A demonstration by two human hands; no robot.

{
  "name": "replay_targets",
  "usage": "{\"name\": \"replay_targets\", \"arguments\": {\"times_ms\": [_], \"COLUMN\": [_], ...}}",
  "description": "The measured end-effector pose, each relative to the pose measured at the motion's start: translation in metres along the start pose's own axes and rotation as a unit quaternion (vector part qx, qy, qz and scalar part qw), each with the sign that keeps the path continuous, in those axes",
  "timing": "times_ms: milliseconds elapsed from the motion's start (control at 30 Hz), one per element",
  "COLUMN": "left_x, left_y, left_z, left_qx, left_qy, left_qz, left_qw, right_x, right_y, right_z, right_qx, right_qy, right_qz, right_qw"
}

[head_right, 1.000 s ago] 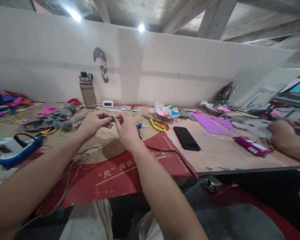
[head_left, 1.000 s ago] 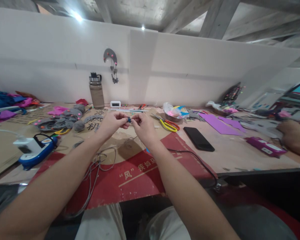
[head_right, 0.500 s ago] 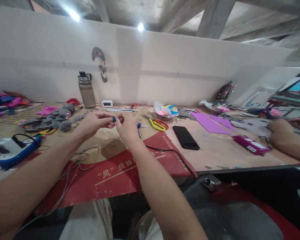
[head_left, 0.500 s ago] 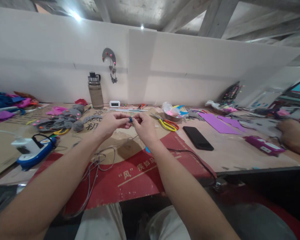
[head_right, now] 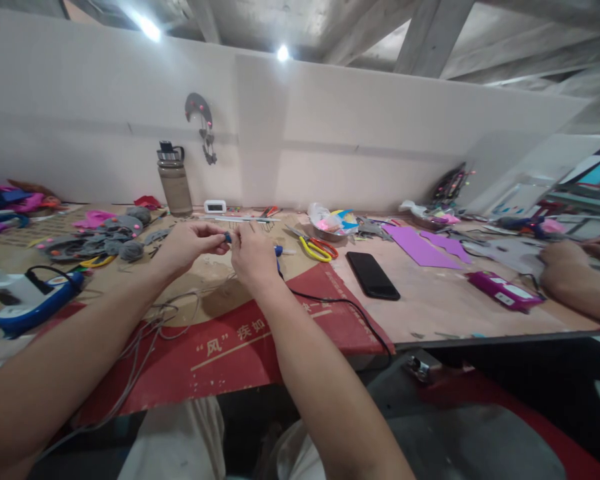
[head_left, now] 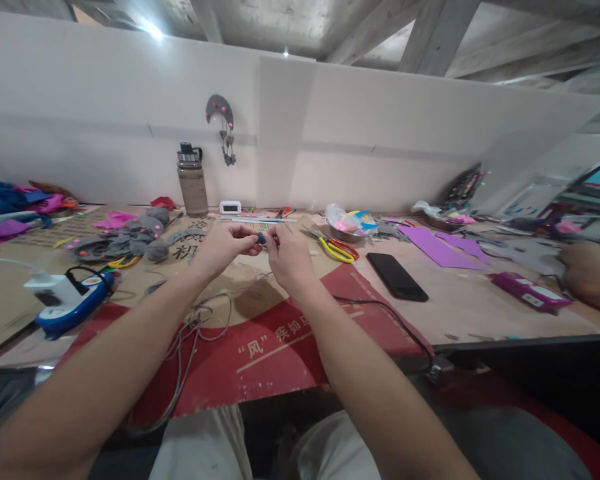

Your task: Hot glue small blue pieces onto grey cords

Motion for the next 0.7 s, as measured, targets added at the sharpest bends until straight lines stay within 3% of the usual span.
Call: {"name": "replay_targets", "arguments": {"times_ms": [167, 367, 533, 700], "left_x": [0.0008, 0.0042, 0.0048, 0.0063], "left_y": [-0.0018, -0.0026, -0.0028, -0.0060], "left_z": [0.0030, 0.0036, 0.0018, 0.0091], "left_qx": [0.003, 0.004, -0.020, 0.009], "left_qy": [0.027, -0.005, -0.039, 0.005], "left_qz": [0.000, -0.054, -0.063, -0.053], "left_qw": [1.000, 0.999, 0.997, 0.999], "right_x": [0.0002, -0.0037, -0.0052, -0.0028], "right_y": [0.0013, 0.0031, 0.0036, 0.0029], "right_z": [-0.0034, -0.0011, 0.0003, -0.0012], "right_qx": [0.010, 0.016, 0.007, -0.007], "right_qy": [-0.055, -0.102, -0.090, -0.082], "right_qz": [-0.016, -0.019, -0.001, -0.005], "right_qw": [0.998, 0.995, 0.996, 0.997]}}
Point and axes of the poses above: each hand's wrist, its own y-axis towards the middle knuckle, its own x-axis out of the palm, z = x × y, the point moved 5 cm from there along y, towards the middle knuckle, and after that the axes turned 7 degrees about z, right-handed, at the moved point
